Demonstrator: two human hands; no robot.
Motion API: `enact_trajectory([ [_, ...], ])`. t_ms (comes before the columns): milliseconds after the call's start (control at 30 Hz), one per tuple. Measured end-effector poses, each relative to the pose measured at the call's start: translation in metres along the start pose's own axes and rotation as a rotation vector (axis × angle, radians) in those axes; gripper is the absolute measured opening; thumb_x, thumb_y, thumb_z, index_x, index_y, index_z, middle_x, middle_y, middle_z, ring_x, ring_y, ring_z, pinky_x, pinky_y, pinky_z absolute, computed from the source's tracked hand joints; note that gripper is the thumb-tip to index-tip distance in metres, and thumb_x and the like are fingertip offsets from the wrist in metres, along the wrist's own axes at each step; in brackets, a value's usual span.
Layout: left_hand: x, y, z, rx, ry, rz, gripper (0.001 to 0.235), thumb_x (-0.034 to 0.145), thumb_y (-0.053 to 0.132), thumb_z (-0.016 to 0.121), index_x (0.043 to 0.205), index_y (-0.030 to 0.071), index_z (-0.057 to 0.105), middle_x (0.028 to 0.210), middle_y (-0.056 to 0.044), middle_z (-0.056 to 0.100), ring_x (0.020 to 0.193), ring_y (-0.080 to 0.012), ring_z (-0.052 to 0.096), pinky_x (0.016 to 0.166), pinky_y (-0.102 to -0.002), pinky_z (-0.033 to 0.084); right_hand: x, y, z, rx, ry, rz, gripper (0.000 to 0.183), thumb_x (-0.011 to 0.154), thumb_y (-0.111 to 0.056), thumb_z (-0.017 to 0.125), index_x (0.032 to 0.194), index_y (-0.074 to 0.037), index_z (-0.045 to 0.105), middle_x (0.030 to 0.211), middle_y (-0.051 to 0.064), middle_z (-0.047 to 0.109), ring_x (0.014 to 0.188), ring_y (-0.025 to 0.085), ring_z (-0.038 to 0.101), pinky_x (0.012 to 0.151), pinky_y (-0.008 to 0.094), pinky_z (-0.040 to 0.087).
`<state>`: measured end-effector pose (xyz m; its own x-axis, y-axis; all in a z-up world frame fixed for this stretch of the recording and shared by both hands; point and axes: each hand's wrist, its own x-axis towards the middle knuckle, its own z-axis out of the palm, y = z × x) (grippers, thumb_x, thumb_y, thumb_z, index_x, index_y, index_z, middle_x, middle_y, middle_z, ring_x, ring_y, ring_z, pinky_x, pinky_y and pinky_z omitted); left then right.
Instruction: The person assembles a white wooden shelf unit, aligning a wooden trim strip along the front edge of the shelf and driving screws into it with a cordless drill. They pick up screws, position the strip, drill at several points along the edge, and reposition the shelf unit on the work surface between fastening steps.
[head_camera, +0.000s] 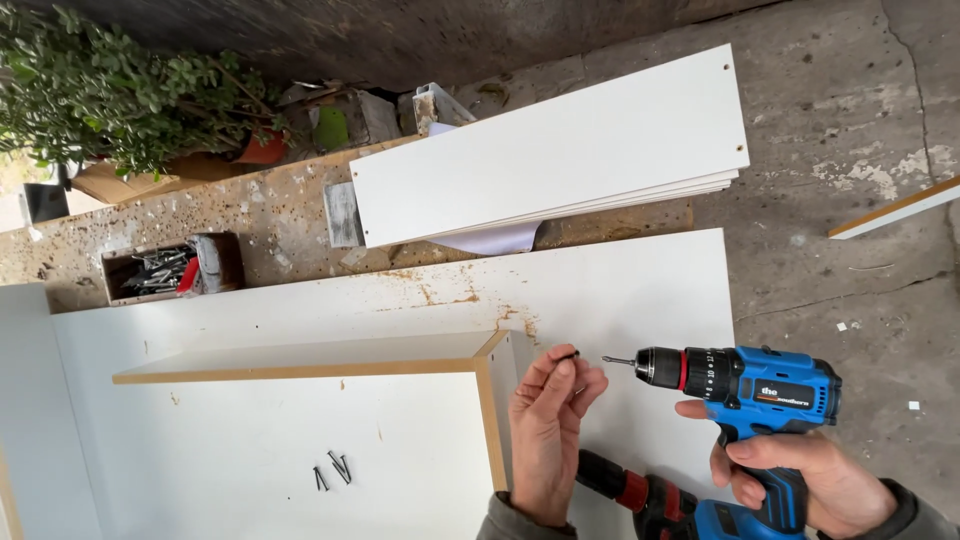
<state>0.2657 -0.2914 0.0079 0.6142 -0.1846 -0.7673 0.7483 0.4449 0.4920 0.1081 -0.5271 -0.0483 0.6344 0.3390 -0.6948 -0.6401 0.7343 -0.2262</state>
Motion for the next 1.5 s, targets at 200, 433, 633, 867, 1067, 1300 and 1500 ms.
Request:
enact_trajectory([
  [200, -0.013, -0.005, 0.015, -0.164, 0.069, 0.05, 0.024, 0.097, 0.019, 0.064, 0.11, -0.001, 0.065, 0.109, -0.007, 0.074, 0.103, -0.0204, 0.075, 0.091, -0.042, 0.065, 0.002, 0.006, 0.022, 0.04, 0.01, 0.04, 0.069, 0.086, -0.01, 0.073, 0.149, 0.003, 0.046, 0.078, 0.022, 0.07, 0.059, 0.02, 0.057, 0.056, 0.036, 0.05],
  [433, -0.012, -0.01, 0.009, -0.248, 0.132, 0.013, 0.022, 0.098, 0.02, 0.061, 0.108, 0.001, 0.066, 0.103, -0.014, 0.072, 0.093, -0.0245, 0.078, 0.082, -0.037, 0.068, 0.006, 0.011, 0.022, 0.024, -0.029, 0.033, 0.068, 0.088, -0.01, 0.073, 0.149, 0.005, 0.045, 0.081, 0.022, 0.071, 0.061, 0.02, 0.058, 0.059, 0.036, 0.05],
  [633, -0.007, -0.02, 0.001, -0.2, 0.115, 0.09, 0.022, 0.099, 0.019, 0.062, 0.108, -0.001, 0.066, 0.103, -0.015, 0.073, 0.088, -0.0239, 0.077, 0.081, -0.036, 0.067, 0.008, 0.01, 0.021, -0.007, 0.003, 0.055, 0.066, 0.09, -0.009, 0.073, 0.149, 0.004, 0.047, 0.082, 0.023, 0.072, 0.062, 0.021, 0.059, 0.06, 0.038, 0.052],
  [867, -0.008, -0.016, 0.007, -0.155, 0.25, 0.177, 0.021, 0.098, 0.022, 0.064, 0.103, 0.002, 0.066, 0.102, -0.011, 0.074, 0.089, -0.0221, 0.077, 0.078, -0.034, 0.067, 0.031, 0.017, 0.017, -0.06, 0.014, 0.139, 0.066, 0.089, -0.006, 0.071, 0.15, 0.001, 0.047, 0.089, 0.021, 0.072, 0.065, 0.02, 0.058, 0.06, 0.035, 0.05],
  [1067, -0.002, -0.009, 0.007, -0.202, 0.313, 0.165, 0.025, 0.097, 0.026, 0.063, 0.104, 0.002, 0.067, 0.104, -0.011, 0.075, 0.094, -0.0191, 0.079, 0.08, -0.032, 0.067, 0.053, 0.008, 0.024, -0.05, 0.111, 0.245, 0.064, 0.089, -0.007, 0.07, 0.149, -0.003, 0.05, 0.084, 0.021, 0.068, 0.063, 0.021, 0.056, 0.056, 0.038, 0.049],
  [1300, 0.007, -0.007, 0.002, -0.205, 0.341, 0.197, 0.029, 0.095, 0.025, 0.067, 0.115, 0.003, 0.067, 0.11, -0.011, 0.076, 0.099, -0.0168, 0.074, 0.085, -0.031, 0.064, 0.064, -0.008, 0.05, -0.084, 0.165, 0.308, 0.062, 0.087, -0.013, 0.071, 0.146, -0.005, 0.053, 0.081, 0.02, 0.066, 0.06, 0.02, 0.053, 0.053, 0.035, 0.047],
  [1500, -0.026, -0.002, -0.017, -0.002, 0.566, 0.008, 0.026, 0.101, 0.019, 0.062, 0.126, 0.01, 0.062, 0.128, -0.011, 0.073, 0.119, -0.0225, 0.073, 0.094, -0.037, 0.063, 0.082, 0.003, 0.033, -0.111, 0.165, 0.312, 0.065, 0.087, -0.006, 0.069, 0.149, 0.0, 0.049, 0.082, 0.024, 0.065, 0.061, 0.024, 0.056, 0.054, 0.038, 0.049],
])
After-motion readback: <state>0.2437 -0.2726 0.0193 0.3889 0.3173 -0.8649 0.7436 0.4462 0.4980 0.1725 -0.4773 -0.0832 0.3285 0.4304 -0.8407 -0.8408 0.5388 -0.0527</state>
